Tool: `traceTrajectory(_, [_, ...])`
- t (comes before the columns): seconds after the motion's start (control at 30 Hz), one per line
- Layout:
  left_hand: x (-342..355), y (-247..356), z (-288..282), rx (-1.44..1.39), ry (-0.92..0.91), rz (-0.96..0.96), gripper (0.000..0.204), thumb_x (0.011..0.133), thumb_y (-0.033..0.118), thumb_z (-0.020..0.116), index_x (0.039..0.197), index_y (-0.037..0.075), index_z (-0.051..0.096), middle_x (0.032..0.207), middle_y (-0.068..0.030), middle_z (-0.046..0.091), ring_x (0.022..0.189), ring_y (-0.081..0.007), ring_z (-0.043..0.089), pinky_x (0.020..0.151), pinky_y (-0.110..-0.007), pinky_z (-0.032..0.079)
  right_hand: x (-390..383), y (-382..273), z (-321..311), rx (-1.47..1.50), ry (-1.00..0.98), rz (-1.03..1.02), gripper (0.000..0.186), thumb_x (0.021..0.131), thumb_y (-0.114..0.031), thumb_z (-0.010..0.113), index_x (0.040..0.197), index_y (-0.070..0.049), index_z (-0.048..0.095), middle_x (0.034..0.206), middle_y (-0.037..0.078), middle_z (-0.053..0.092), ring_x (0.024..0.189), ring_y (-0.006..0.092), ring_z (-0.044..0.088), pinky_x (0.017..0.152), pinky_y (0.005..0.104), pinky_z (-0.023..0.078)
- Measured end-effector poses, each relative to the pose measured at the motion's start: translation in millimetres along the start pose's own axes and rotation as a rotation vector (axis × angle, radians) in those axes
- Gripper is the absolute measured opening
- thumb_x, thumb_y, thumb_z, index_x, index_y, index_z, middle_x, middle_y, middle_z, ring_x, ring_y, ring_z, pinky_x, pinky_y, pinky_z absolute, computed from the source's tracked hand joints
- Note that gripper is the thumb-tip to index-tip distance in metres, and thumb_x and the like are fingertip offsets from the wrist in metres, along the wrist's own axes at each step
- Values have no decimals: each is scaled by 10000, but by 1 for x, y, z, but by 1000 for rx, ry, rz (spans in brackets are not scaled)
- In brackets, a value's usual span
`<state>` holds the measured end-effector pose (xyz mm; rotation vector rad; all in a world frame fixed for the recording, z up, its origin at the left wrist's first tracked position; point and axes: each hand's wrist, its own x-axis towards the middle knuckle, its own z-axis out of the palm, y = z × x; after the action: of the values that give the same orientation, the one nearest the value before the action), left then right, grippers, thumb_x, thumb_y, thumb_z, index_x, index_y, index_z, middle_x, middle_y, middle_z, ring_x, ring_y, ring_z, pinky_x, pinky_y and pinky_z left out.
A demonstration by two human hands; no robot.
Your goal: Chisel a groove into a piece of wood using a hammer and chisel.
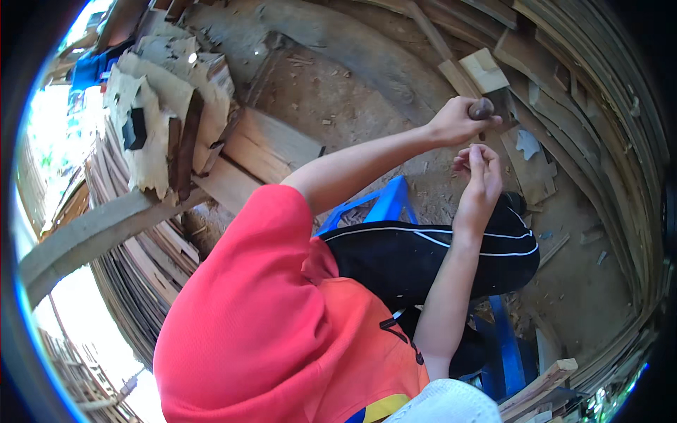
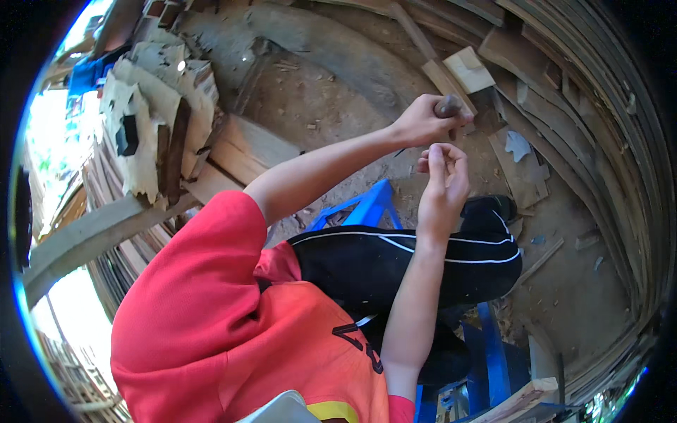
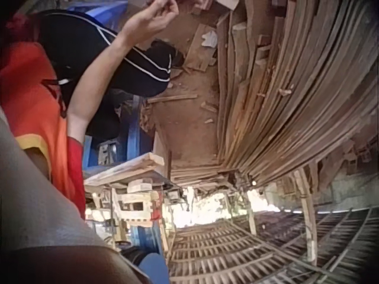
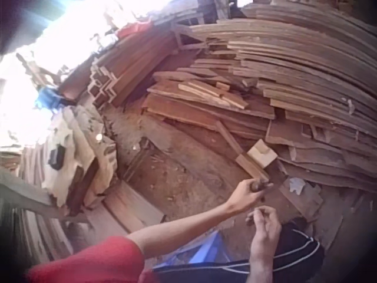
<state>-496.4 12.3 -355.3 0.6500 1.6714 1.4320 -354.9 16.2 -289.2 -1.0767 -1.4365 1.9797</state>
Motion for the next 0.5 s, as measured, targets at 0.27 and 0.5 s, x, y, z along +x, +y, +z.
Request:
traceTrajectory(0.27, [-133,18,-77,113,314,263,275,990,315,673,952,44,699,743,32,638,675,-34,525,582,-235,440,9,29,22,-181,-346,-25,218,934,-122,643,1127,-21,633,1010,76,678,920,156,648,827,276,508])
traceTrajectory(0.5, [-120,97,-88,-123,216,249,552,1054,479,445,973,28,754,721,-79,692,657,-203,695,669,-307,552,-25,28,3,-388,-395,-110,347,920,-192,726,1223,-48,635,1152,87,685,1054,192,643,938,337,496])
